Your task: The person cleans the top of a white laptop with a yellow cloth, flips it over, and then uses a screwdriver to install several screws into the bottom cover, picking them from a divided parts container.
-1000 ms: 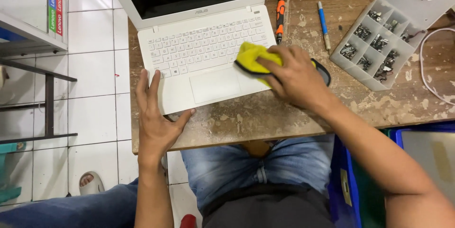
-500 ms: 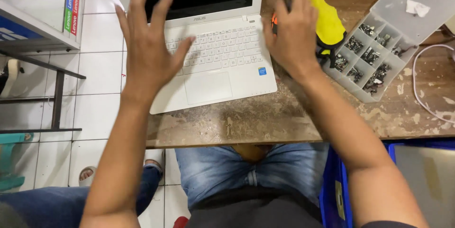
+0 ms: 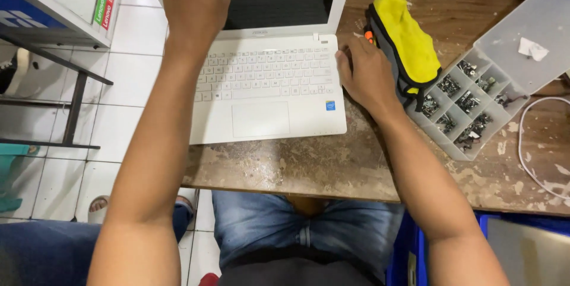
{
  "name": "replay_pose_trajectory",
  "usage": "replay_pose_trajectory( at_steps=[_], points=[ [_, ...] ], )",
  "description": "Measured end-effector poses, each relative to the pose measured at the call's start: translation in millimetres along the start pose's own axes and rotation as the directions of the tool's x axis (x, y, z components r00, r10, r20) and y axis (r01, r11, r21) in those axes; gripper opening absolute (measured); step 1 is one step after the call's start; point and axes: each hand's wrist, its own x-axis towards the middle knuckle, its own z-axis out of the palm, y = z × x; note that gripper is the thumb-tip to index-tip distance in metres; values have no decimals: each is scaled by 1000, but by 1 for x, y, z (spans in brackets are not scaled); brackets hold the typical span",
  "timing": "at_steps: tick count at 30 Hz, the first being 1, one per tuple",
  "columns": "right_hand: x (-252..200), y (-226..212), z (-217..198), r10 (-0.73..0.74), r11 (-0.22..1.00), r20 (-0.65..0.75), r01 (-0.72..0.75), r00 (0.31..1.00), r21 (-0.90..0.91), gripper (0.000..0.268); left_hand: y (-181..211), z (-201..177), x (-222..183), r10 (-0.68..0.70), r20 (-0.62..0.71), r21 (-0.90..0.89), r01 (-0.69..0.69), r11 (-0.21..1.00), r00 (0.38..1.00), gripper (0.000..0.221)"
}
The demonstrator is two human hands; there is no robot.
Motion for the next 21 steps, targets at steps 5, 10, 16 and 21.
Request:
replay_pose_trajectory(
  at_steps=[5, 10, 16, 21],
  points=[
    [1, 5, 0, 146, 962, 39, -151, 989, 229, 20, 54, -72, 4, -192, 99, -180, 207, 962, 976, 14],
    [-1, 18, -2, -11, 954, -54, 27, 998, 299, 40, 95, -106, -57, -199, 20, -86, 200, 976, 980, 14],
    [1, 23, 9, 1, 957, -41, 11, 999, 291, 29, 127, -136, -135, -254, 195, -68, 271, 960, 947, 18],
    [-1, 30, 17, -19, 964, -47, 30, 999, 266, 30, 129, -134, -167, -234, 253, -110, 268, 957, 939, 22]
  ],
)
